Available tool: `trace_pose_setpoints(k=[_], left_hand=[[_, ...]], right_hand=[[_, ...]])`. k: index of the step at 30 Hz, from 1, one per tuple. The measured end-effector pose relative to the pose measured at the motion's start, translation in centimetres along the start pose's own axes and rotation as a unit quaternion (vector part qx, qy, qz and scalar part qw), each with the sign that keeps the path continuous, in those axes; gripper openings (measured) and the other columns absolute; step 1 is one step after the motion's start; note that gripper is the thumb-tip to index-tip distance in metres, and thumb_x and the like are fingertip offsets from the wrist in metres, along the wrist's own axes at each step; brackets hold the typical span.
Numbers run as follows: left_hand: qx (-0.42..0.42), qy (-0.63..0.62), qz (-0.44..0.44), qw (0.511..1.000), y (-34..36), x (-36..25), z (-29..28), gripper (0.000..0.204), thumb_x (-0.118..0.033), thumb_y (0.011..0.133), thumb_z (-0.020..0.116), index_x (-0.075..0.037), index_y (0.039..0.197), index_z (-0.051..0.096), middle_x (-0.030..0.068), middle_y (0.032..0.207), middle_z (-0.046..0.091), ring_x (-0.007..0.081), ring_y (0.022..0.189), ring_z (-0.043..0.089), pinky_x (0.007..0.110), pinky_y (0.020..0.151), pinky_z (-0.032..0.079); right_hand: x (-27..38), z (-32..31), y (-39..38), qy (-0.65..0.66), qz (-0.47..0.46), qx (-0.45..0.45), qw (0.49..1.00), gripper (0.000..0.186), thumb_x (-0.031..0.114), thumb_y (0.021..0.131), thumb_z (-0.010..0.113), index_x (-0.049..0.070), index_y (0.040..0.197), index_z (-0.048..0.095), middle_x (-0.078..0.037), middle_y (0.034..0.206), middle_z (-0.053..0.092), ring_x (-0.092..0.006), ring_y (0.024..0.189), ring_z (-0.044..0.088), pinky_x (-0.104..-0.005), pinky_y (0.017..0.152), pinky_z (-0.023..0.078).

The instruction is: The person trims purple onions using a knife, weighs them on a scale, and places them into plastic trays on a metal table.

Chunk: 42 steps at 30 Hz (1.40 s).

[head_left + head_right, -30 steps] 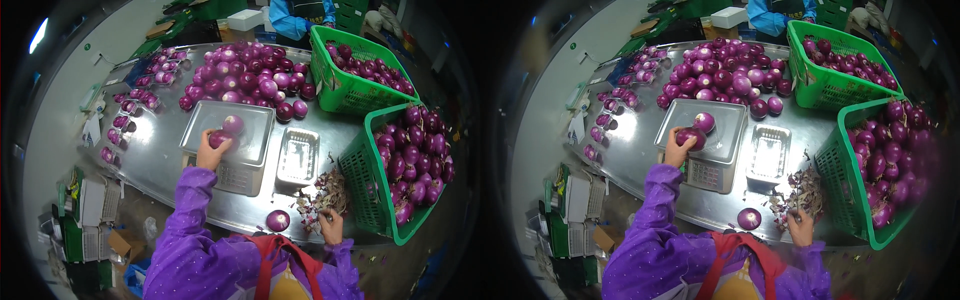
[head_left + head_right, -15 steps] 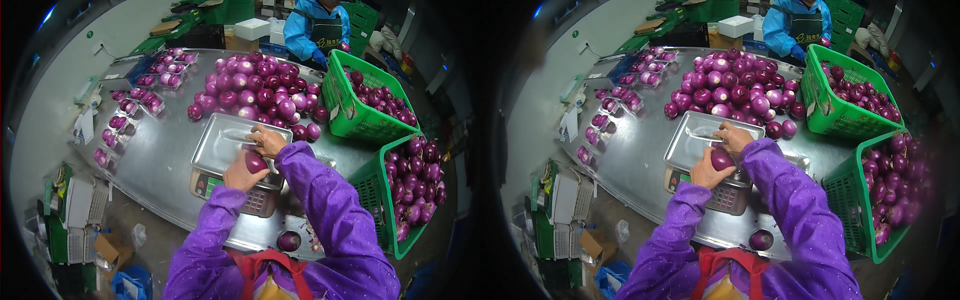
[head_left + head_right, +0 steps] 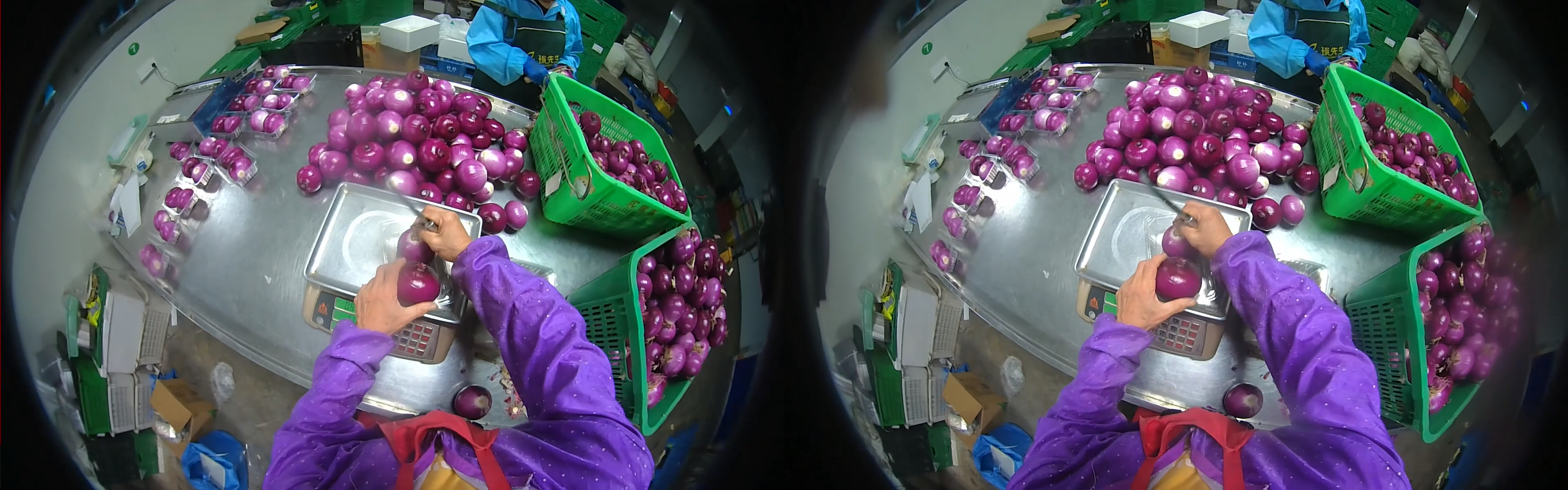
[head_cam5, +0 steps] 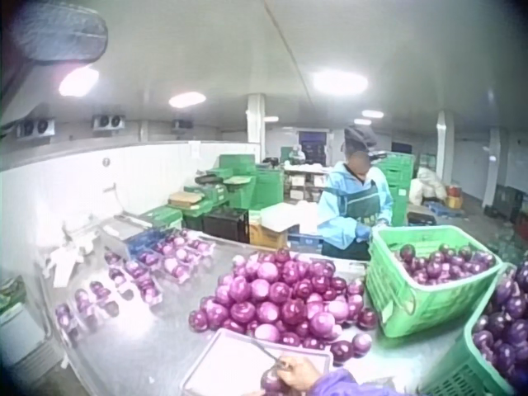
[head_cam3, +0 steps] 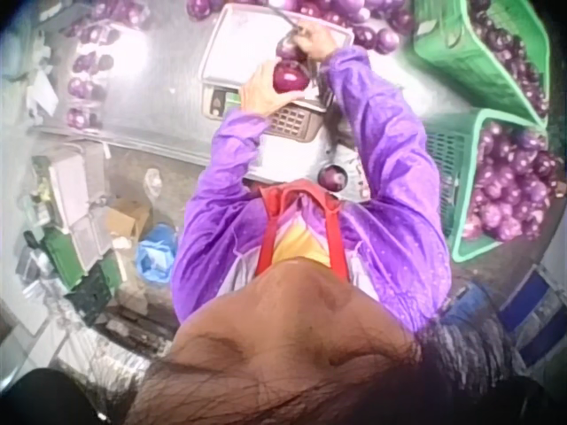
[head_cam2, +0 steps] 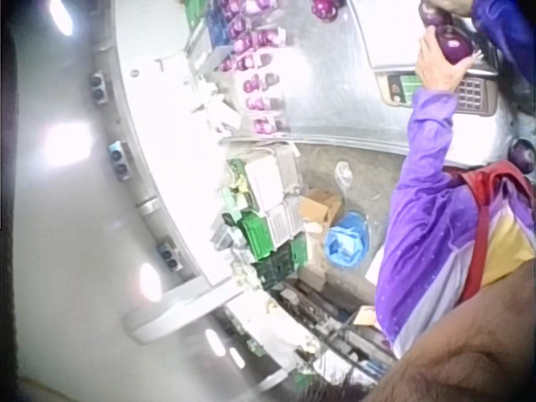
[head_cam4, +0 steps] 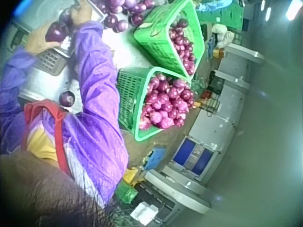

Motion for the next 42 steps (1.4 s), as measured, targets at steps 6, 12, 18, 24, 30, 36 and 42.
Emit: trace_pose_setpoints(k=[6,12,18,24,30,36,42], left_hand=[[0.021,0.015,0.045,0.999,0.6,0.6,-0.6,0.077,-0.041,0.05,0.084,-0.008,0.113,0.054,0.0118,0.097,0.063,0.0293,0.087,0.064,0.038,0.077,0.051],[0.066,0.061,0.072,0.993,1.0,-0.1,-0.8,0.077,-0.047,0.05,0.083,-0.007,0.111,0.056,0.011,0.096,0.065,0.0281,0.084,0.063,0.038,0.073,0.047],[0.094,0.05,0.045,0.993,1.3,-0.7,-0.5,0.078,-0.046,0.053,0.081,-0.007,0.115,0.054,0.0114,0.102,0.064,0.0287,0.09,0.062,0.038,0.078,0.043],[0.071,-0.031,0.032,0.996,1.7,0.6,-2.6,0.067,-0.047,0.06,0.077,-0.009,0.112,0.058,0.011,0.101,0.064,0.0307,0.087,0.061,0.04,0.075,0.044],[0.089,0.06,0.037,0.993,8.8,2.3,-3.1,0.064,-0.047,0.068,0.071,-0.006,0.115,0.057,0.0146,0.109,0.062,0.0314,0.092,0.06,0.039,0.08,0.047],[0.079,0.239,0.096,0.963,11.0,0.4,0.2,0.073,-0.055,0.059,0.075,-0.006,0.109,0.058,0.0163,0.109,0.061,0.0324,0.102,0.058,0.038,0.089,0.045],[0.181,0.019,0.013,0.983,12.5,3.8,1.7,0.067,-0.045,0.06,0.08,0.001,0.105,0.06,0.0179,0.097,0.065,0.0317,0.092,0.062,0.037,0.083,0.049]], right_hand=[[0.2,-1.2,-1.0,0.137,0.191,-0.034,0.971,0.019,0.015,0.078,0.062,-0.003,0.084,0.064,-0.008,0.079,0.06,-0.0174,0.064,0.057,-0.03,0.054,0.046],[3.3,-0.1,-1.3,-0.14,-0.03,0.023,0.989,0.016,0.013,0.073,0.062,0.002,0.086,0.063,-0.013,0.086,0.058,-0.0344,0.079,0.059,-0.0404,0.07,0.047],[2.0,-3.4,-1.9,-0.11,-0.001,-0.08,0.991,0.015,0.009,0.073,0.062,0.001,0.087,0.063,-0.015,0.081,0.06,-0.0319,0.078,0.061,-0.0384,0.071,0.048],[9.7,-14.4,-17.8,0.175,0.255,0.056,0.949,0.019,0.012,0.078,0.064,0.002,0.092,0.056,-0.003,0.072,0.053,-0.0106,0.063,0.053,-0.0285,0.062,0.046],[11.2,-13.8,-33.1,0.03,0.388,-0.037,0.92,0.015,0.003,0.075,0.065,-0.002,0.088,0.061,-0.009,0.088,0.061,-0.0113,0.078,0.054,-0.0255,0.063,0.044],[13.2,-6.6,-23.6,-0.006,0.179,-0.084,0.98,0.032,0.005,0.077,0.067,-0.005,0.106,0.057,-0.013,0.095,0.058,-0.0196,0.086,0.057,-0.0286,0.074,0.046],[9.3,0.9,-12.7,0.024,0.071,-0.053,0.996,0.062,0.023,0.074,0.074,0.011,0.128,0.046,-0.02,0.127,0.045,-0.0357,0.115,0.05,-0.0378,0.093,0.044]])
Point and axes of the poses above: each hand's wrist, its own y-axis towards the middle knuckle, its own z-axis out of the palm, x = y × z, the point moved 1 cm from there along y, towards the middle knuckle
